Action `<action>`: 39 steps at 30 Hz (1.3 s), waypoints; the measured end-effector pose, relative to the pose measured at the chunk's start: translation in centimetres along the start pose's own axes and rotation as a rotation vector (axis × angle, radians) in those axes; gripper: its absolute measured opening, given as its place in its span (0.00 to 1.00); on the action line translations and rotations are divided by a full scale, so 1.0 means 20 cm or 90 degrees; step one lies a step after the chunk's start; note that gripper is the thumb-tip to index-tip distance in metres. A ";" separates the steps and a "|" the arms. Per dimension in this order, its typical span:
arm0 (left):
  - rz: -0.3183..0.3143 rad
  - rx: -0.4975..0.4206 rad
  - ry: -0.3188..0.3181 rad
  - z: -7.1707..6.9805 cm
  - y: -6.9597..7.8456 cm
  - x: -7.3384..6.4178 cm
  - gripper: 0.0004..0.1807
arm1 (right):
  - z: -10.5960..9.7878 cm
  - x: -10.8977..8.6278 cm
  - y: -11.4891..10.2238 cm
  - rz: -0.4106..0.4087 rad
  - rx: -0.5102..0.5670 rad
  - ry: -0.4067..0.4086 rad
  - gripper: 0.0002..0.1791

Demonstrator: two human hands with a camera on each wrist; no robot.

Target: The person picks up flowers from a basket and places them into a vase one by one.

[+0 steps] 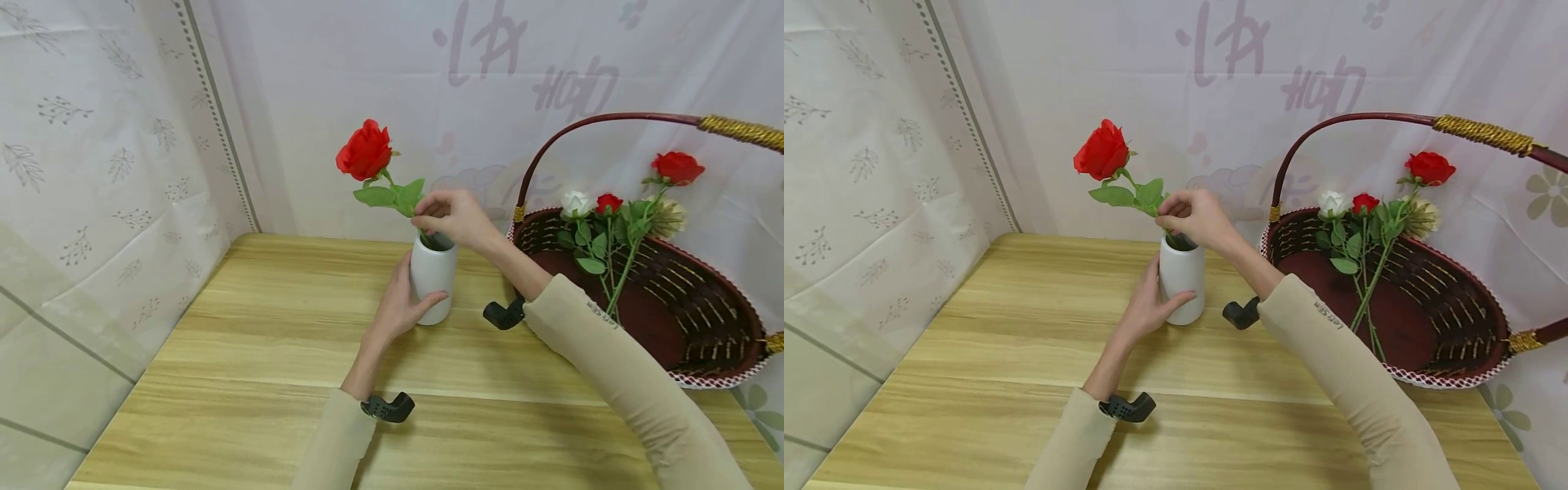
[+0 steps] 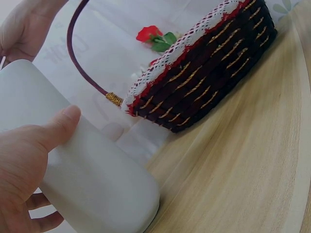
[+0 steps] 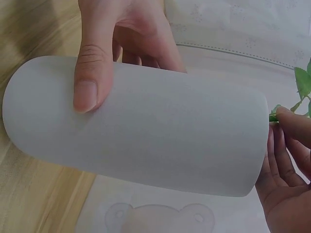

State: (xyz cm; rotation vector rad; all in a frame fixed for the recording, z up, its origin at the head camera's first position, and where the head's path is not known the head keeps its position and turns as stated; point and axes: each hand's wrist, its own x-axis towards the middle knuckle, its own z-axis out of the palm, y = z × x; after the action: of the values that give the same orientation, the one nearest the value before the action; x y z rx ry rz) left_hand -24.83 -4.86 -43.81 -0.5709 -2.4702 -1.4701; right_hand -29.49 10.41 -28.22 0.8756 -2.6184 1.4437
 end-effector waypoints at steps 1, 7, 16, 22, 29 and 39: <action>0.000 0.000 -0.001 0.00 0.00 0.00 0.53 | 0.00 0.00 0.00 0.000 0.001 -0.001 0.09; -0.005 -0.007 -0.007 0.00 0.00 0.00 0.53 | 0.00 -0.01 0.00 0.003 -0.004 -0.006 0.09; -0.014 -0.004 -0.010 0.00 0.01 -0.01 0.54 | -0.01 -0.01 0.01 0.003 -0.014 -0.013 0.08; -0.014 -0.004 -0.010 -0.01 0.01 -0.01 0.54 | -0.01 -0.02 0.01 -0.005 -0.026 -0.016 0.07; -0.017 -0.006 -0.013 -0.01 0.01 -0.01 0.53 | 0.00 -0.03 0.02 -0.020 -0.026 -0.012 0.08; -0.017 -0.005 -0.013 0.00 0.00 0.00 0.53 | 0.01 -0.04 0.01 -0.026 -0.027 -0.001 0.08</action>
State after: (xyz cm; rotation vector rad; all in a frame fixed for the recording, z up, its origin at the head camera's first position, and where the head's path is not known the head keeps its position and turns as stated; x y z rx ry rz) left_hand -24.72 -4.89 -43.76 -0.5592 -2.4983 -1.4928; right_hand -28.77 10.72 -28.68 0.9195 -2.6058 1.3737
